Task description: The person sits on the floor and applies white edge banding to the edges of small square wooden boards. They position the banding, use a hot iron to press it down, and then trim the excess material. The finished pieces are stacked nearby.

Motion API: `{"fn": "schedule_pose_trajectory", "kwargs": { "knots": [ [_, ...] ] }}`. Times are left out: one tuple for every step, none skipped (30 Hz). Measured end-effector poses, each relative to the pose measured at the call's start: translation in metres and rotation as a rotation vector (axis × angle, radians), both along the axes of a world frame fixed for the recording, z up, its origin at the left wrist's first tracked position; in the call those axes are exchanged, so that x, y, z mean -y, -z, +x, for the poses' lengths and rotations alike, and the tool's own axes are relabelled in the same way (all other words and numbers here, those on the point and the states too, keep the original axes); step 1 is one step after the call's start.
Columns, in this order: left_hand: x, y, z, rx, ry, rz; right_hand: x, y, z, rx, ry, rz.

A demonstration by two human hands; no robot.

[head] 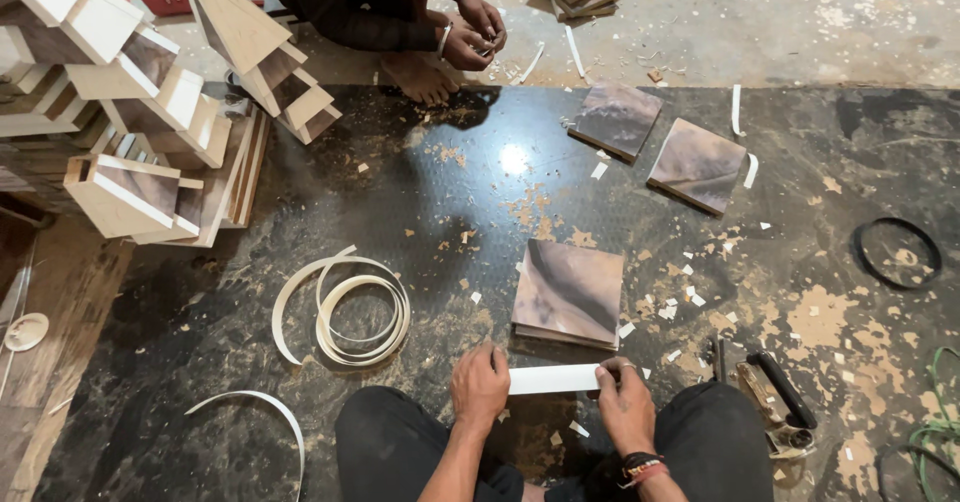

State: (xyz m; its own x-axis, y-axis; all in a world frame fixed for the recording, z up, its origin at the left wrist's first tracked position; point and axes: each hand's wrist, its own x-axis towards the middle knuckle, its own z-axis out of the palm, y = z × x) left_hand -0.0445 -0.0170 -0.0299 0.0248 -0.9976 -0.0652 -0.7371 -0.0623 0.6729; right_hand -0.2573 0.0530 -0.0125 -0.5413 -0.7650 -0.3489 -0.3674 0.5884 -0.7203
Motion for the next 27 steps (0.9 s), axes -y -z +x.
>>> {"fn": "schedule_pose_trajectory", "kwargs": {
  "knots": [
    [0.000, 0.000, 0.000, 0.007, 0.000, 0.014, -0.001, 0.003, -0.001, -0.023, -0.003, 0.000],
    [0.000, 0.000, 0.000, 0.015, -0.002, 0.030, -0.002, 0.008, -0.004, -0.026, 0.004, 0.036],
    [0.000, 0.001, 0.000, 0.009, -0.006, 0.012, -0.003, 0.015, -0.005, -0.007, 0.023, 0.064],
    [0.001, 0.001, 0.000, 0.004, -0.010, -0.007, -0.003, 0.023, -0.007, 0.019, 0.043, 0.077],
    [0.001, 0.002, -0.001, 0.000, -0.014, -0.021, -0.007, 0.032, -0.006, 0.054, 0.065, 0.103],
    [-0.001, 0.003, 0.000, 0.009, -0.023, -0.013, -0.009, 0.042, -0.007, 0.116, 0.091, 0.121],
    [0.000, 0.003, -0.001, 0.017, -0.029, -0.014, -0.013, 0.050, -0.006, 0.196, 0.115, 0.137],
    [0.000, 0.004, -0.001, 0.024, -0.042, -0.015, -0.015, 0.054, -0.007, 0.278, 0.134, 0.161],
    [-0.001, 0.004, 0.000, 0.013, -0.034, -0.031, -0.017, 0.055, -0.010, 0.278, 0.135, 0.161],
    [-0.001, 0.005, -0.001, 0.002, -0.027, -0.041, -0.017, 0.055, -0.015, 0.207, 0.123, 0.129],
    [-0.003, 0.005, 0.000, -0.006, -0.021, -0.049, -0.015, 0.054, -0.019, 0.112, 0.112, 0.093],
    [-0.005, 0.005, 0.001, -0.011, -0.021, -0.035, -0.010, 0.050, -0.024, -0.039, 0.108, -0.006],
    [-0.006, 0.004, 0.001, -0.016, -0.017, -0.025, -0.004, 0.042, -0.025, -0.215, 0.062, -0.167],
    [-0.007, 0.004, 0.001, -0.022, -0.011, -0.015, 0.004, 0.031, -0.025, -0.378, 0.019, -0.335],
    [-0.007, 0.004, 0.001, -0.003, -0.010, 0.003, 0.016, 0.020, -0.020, -0.483, -0.040, -0.431],
    [-0.008, 0.004, 0.002, 0.016, -0.006, 0.024, 0.024, 0.010, -0.009, -0.459, -0.097, -0.295],
    [-0.007, 0.005, 0.001, 0.035, 0.000, 0.036, 0.036, 0.003, 0.012, -0.435, -0.147, -0.168],
    [-0.006, 0.006, 0.002, 0.043, 0.007, -0.007, 0.049, -0.004, 0.035, -0.460, -0.315, -0.185],
    [-0.007, 0.007, 0.002, 0.056, 0.013, -0.045, 0.058, -0.010, 0.056, -0.481, -0.484, -0.198],
    [-0.006, 0.008, 0.003, 0.071, 0.020, -0.086, 0.061, -0.015, 0.076, -0.595, -0.621, -0.396],
    [-0.006, 0.009, 0.004, 0.044, -0.012, -0.084, 0.063, -0.019, 0.091, -0.707, -0.750, -0.598],
    [-0.007, 0.010, 0.005, 0.016, -0.041, -0.080, 0.065, -0.022, 0.098, -0.691, -0.763, -0.471],
    [-0.007, 0.011, 0.005, -0.017, -0.072, -0.076, 0.065, -0.024, 0.100, -0.677, -0.777, -0.342],
    [-0.007, 0.012, 0.006, 0.030, -0.081, -0.032, 0.063, -0.026, 0.097, -0.661, -0.797, -0.201],
    [-0.007, 0.012, 0.006, 0.074, -0.080, 0.029, 0.059, -0.027, 0.089, -0.666, -0.755, -0.186],
    [-0.008, 0.012, 0.006, 0.114, -0.077, 0.089, 0.055, -0.028, 0.075, -0.675, -0.714, -0.170],
    [-0.008, 0.010, 0.005, 0.089, -0.068, 0.076, 0.059, -0.027, 0.063, -0.689, -0.675, -0.178]
  ]
}}
